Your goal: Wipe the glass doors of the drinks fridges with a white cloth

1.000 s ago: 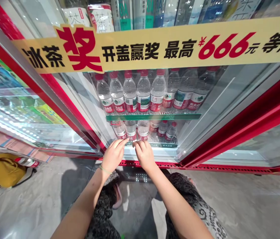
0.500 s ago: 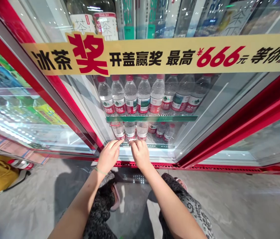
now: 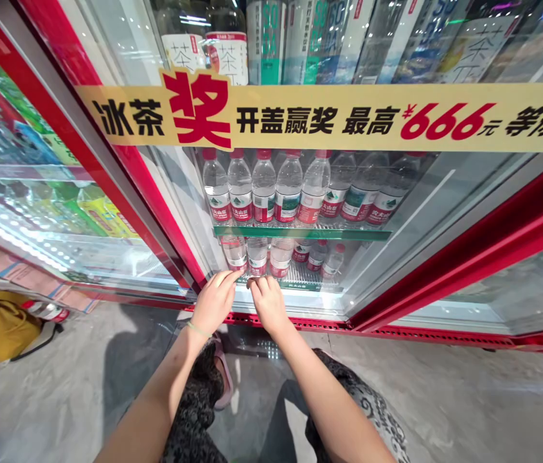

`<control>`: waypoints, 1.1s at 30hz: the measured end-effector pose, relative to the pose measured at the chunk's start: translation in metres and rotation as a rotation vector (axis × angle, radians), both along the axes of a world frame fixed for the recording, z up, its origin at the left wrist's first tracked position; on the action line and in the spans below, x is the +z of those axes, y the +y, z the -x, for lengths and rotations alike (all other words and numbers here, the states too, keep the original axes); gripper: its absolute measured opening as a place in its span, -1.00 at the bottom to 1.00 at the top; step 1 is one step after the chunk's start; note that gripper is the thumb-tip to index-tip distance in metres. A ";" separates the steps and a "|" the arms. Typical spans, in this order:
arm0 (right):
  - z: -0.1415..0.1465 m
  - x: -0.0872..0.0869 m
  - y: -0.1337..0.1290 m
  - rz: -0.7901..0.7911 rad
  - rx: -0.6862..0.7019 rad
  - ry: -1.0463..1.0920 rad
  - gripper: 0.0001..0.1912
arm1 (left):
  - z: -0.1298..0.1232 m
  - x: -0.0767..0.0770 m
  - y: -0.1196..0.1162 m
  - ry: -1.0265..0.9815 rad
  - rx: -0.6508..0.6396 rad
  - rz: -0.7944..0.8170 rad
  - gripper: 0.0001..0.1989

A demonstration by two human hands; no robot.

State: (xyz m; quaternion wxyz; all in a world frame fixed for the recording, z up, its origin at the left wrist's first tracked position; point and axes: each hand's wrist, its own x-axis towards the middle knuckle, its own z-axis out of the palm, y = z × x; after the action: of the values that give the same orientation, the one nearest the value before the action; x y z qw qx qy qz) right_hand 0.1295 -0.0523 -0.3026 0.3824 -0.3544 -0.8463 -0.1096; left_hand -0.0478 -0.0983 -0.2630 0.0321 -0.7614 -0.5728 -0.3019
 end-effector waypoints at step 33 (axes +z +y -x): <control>0.057 -0.020 0.000 -0.086 -0.044 0.060 -0.83 | 0.036 -0.001 -0.016 -0.092 0.091 0.069 -0.55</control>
State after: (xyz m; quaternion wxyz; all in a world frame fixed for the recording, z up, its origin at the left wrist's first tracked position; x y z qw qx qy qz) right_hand 0.0729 -0.0522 -0.3222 0.4201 -0.3593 -0.8209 -0.1432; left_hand -0.0839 -0.1142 -0.2640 -0.0067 -0.7206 -0.6177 -0.3148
